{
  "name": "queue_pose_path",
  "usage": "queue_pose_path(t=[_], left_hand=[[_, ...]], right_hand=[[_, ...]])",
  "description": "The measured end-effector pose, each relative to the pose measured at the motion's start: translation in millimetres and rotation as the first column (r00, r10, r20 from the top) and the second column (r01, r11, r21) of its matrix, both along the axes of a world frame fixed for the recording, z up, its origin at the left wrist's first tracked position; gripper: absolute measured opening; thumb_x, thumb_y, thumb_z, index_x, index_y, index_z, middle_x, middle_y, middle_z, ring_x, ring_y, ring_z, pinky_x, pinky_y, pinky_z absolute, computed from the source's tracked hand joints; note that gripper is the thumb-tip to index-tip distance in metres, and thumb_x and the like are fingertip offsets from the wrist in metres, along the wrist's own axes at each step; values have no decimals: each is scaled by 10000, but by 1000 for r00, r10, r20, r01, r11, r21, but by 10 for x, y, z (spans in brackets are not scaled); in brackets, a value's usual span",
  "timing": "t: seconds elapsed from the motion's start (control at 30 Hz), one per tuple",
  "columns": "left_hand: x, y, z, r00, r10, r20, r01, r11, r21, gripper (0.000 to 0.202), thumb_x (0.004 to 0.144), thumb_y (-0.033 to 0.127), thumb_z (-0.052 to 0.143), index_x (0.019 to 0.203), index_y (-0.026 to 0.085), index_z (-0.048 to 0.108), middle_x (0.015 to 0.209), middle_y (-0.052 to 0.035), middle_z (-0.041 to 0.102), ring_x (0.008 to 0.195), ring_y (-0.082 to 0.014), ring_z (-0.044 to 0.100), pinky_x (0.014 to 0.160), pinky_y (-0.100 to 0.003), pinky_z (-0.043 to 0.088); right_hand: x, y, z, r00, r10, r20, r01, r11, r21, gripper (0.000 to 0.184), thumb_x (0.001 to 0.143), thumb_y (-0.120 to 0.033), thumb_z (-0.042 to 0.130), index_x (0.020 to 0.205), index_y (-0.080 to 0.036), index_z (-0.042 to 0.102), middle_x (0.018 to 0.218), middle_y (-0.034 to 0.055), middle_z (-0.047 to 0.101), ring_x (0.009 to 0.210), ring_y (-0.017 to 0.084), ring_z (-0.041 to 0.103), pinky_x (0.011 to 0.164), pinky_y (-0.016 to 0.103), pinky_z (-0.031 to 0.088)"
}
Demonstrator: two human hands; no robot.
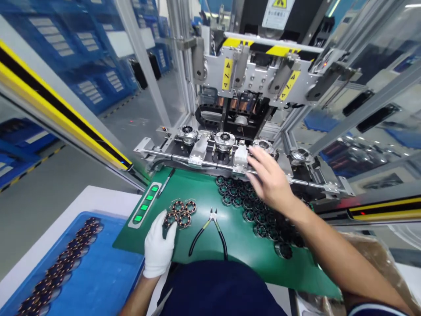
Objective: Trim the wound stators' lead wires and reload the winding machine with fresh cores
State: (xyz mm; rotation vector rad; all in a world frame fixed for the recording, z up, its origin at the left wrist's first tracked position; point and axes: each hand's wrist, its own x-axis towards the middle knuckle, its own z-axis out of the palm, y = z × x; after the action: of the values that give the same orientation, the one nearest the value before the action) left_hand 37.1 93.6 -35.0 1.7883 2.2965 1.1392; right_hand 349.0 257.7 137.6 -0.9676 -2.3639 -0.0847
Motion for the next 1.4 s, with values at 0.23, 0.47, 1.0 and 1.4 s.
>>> queue_pose_path(t=[0.23,0.47,1.0,1.4], left_hand=[[26,22,64,1000,-13,10,13,999,-33,521,926,462,488,1283,89,553,1256,-207,634,1176,-322,607,1026,-456,483],[8,20,63,1000,-10,10,11,998,-57,497,922,475,473,1287,145,547,1256,-169,640,1171,-307,613,1026,-450,490],[-146,10,-139,999,-16,-50,15,1000,-20,460,911,513,438,1231,197,533,1215,-162,659,1117,-318,645,968,-479,533],[-91,26,-63,1000,28,-14,-29,994,-108,563,889,544,437,1245,126,560,1241,-169,654,1152,-304,626,1015,-440,498]], right_hand=[[638,-1215,-893,984,-166,59,175,952,-250,200,891,-234,604,1087,-238,646,1403,173,544,1391,373,408,973,626,509],[618,-1499,-1162,971,-237,15,230,920,-316,235,881,-143,537,1006,-281,680,1448,148,504,1375,390,417,915,659,515],[730,1355,95,995,-91,-40,77,961,-267,49,854,-148,673,886,-134,707,1193,95,701,1114,218,663,1009,433,506],[722,1515,57,971,-43,236,117,943,-312,172,918,-293,633,983,-142,684,1222,82,664,1123,208,628,1016,465,479]])
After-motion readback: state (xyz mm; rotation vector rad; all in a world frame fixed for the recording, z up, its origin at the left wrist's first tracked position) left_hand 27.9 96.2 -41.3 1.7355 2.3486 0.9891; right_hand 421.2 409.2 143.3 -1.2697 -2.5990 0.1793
